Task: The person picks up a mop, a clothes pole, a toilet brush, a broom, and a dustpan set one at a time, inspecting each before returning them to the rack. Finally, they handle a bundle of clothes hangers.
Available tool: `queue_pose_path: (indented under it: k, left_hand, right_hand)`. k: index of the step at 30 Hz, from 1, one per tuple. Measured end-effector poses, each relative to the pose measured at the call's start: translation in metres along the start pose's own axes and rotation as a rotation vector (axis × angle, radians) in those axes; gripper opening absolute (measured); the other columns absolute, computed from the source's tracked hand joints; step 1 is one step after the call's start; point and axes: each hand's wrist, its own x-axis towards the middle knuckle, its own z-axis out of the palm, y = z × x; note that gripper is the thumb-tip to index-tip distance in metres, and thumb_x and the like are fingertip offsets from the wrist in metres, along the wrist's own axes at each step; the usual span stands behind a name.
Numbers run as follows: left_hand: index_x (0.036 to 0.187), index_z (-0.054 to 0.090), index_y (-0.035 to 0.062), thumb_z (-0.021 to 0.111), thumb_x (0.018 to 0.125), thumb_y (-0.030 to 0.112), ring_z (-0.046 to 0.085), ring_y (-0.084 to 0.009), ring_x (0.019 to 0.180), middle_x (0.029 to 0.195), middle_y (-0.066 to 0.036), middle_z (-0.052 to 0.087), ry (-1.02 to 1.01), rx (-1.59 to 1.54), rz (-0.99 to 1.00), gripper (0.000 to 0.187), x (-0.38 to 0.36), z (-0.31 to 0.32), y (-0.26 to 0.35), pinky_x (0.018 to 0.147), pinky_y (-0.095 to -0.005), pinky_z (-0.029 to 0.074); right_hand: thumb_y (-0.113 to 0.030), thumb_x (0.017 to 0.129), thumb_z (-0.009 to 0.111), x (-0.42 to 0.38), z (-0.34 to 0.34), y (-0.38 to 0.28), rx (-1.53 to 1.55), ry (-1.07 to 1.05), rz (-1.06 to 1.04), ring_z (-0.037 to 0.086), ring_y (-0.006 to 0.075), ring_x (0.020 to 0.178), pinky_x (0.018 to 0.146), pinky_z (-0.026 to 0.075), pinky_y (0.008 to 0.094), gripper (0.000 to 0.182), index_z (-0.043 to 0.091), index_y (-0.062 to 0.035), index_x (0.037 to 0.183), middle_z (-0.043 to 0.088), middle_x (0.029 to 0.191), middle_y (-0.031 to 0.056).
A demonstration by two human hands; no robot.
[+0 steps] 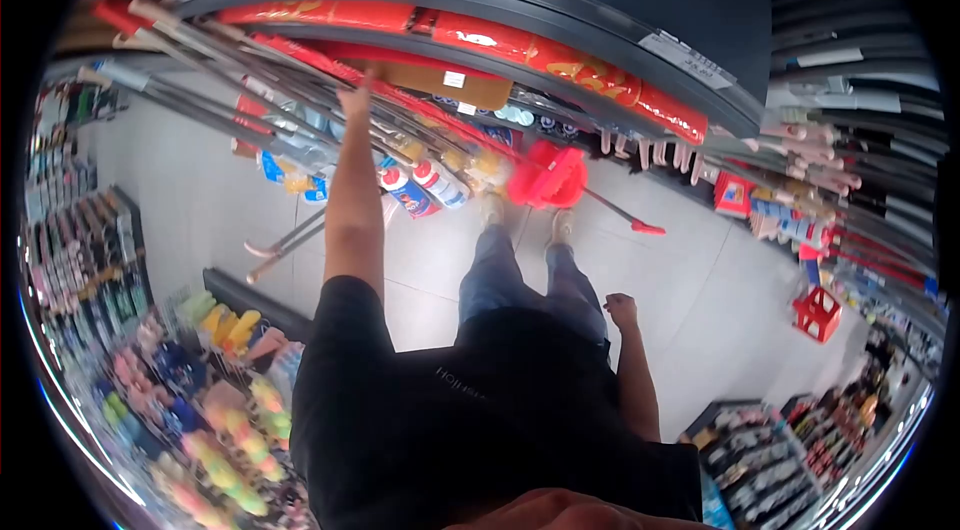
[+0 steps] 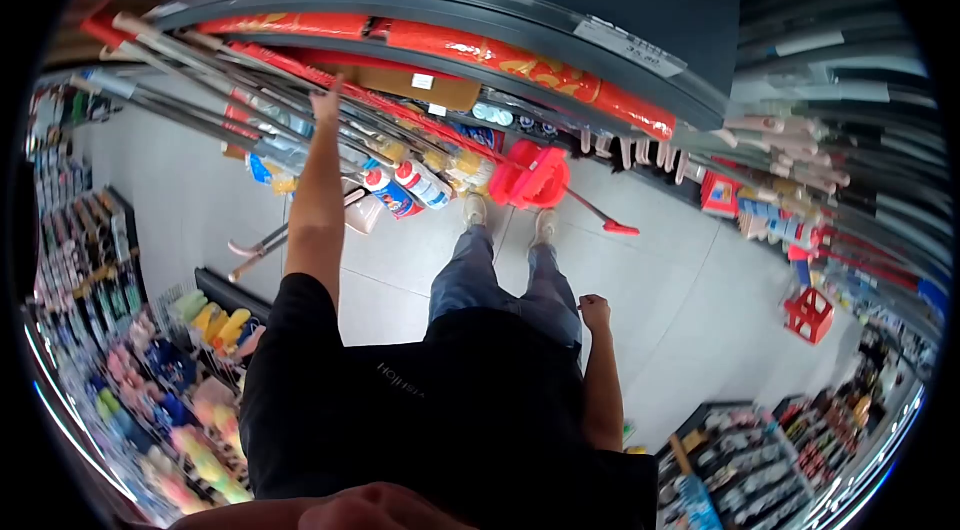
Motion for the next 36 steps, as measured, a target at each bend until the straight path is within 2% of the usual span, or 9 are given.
queue_pose_path:
  k: [1,3,10,16,22,27,29,30,36]
  left_hand:
    - [0.138,0.027,-0.0113,0.081,0.070,0.040,0.042,-0.0308,0.126,0.139,-0.025,0.041,-0.100,-0.139,-0.009,0.102,-0.027,-0.011,0.066,0.107,-0.0365,0.032]
    - [0.135,0.036,-0.0037,0.078,0.070,0.050,0.048,-0.0275,0.116,0.132,-0.016,0.049,-0.003,-0.201,-0.045,0.095,0.017,0.002,0.038,0.102,-0.0403,0.035]
    - [0.114,0.049,0.0036,0.068,0.077,0.021,0.060,-0.0184,0.084,0.104,-0.007,0.060,0.065,-0.422,-0.079,0.045,0.025,0.007,0.017,0.068,-0.0360,0.048]
    - [0.119,0.042,-0.0029,0.064,0.074,0.001,0.055,-0.0176,0.090,0.110,-0.010,0.055,0.010,-0.565,0.042,0.050,-0.097,-0.001,0.069,0.082,-0.0312,0.045]
    - [0.081,0.055,0.0030,0.073,0.076,0.003,0.055,-0.0148,0.074,0.080,-0.005,0.059,-0.152,-0.525,0.100,0.019,-0.235,-0.017,0.128,0.073,-0.0294,0.047]
    - [0.079,0.051,0.0021,0.073,0.073,0.001,0.055,-0.0195,0.071,0.078,-0.008,0.056,-0.056,-0.429,0.190,0.023,-0.360,-0.027,0.169,0.072,-0.0331,0.048]
    - [0.081,0.048,0.0031,0.073,0.075,0.001,0.054,-0.0193,0.074,0.082,-0.008,0.055,-0.043,-0.427,0.258,0.025,-0.421,-0.033,0.195,0.073,-0.0341,0.048]
    - [0.081,0.048,0.0033,0.073,0.075,0.001,0.054,-0.0192,0.074,0.082,-0.008,0.055,-0.047,-0.448,0.266,0.026,-0.450,-0.035,0.210,0.073,-0.0342,0.048]
    - [0.079,0.047,0.0032,0.075,0.073,-0.001,0.053,-0.0180,0.074,0.079,-0.008,0.055,0.034,-0.253,0.481,0.028,-0.591,-0.039,0.284,0.074,-0.0341,0.048]
  right_hand:
    - [-0.030,0.083,0.056,-0.010,0.006,0.002,0.001,0.002,0.022,0.067,0.0185,0.067,0.066,0.052,0.0320,0.031,0.071,-0.0029,0.084,0.070,0.071,0.0087]
    - [-0.030,0.083,0.056,-0.023,0.011,-0.008,0.004,0.006,0.060,0.067,0.0192,0.069,0.067,0.052,0.0325,0.031,0.071,-0.0032,0.084,0.069,0.071,0.0086]
    - [-0.028,0.085,0.055,-0.034,0.025,-0.034,0.147,0.086,0.065,0.067,0.0197,0.071,0.068,0.051,0.0326,0.030,0.070,-0.0021,0.085,0.069,0.072,0.0097]
    - [-0.027,0.084,0.055,-0.033,0.026,-0.058,0.177,0.114,-0.003,0.068,0.0220,0.074,0.069,0.051,0.0336,0.028,0.070,-0.0030,0.088,0.069,0.072,0.0116]
    - [-0.026,0.080,0.060,-0.007,0.015,-0.057,0.116,0.149,-0.136,0.066,0.0327,0.081,0.074,0.052,0.0388,0.023,0.071,-0.0076,0.090,0.068,0.086,0.0163]
    - [-0.025,0.085,0.054,0.020,-0.005,-0.090,-0.024,0.014,-0.242,0.066,0.0327,0.084,0.072,0.051,0.0431,0.024,0.066,-0.0050,0.092,0.066,0.088,0.0198]
    - [-0.020,0.089,0.050,0.052,0.014,-0.088,-0.237,0.083,-0.839,0.062,0.0324,0.086,0.077,0.050,0.0428,0.019,0.064,-0.0082,0.094,0.064,0.090,0.0147]
    - [-0.019,0.087,0.053,-0.009,-0.043,-0.152,-0.165,0.013,-0.679,0.060,0.0315,0.092,0.080,0.049,0.0429,0.017,0.064,-0.0077,0.094,0.062,0.096,0.0131]
    - [-0.034,0.072,0.074,-0.078,-0.093,-0.228,0.259,-0.043,-1.193,0.044,0.0387,0.124,0.105,0.036,0.0423,0.080,0.039,-0.0009,0.135,0.046,0.133,0.0226]
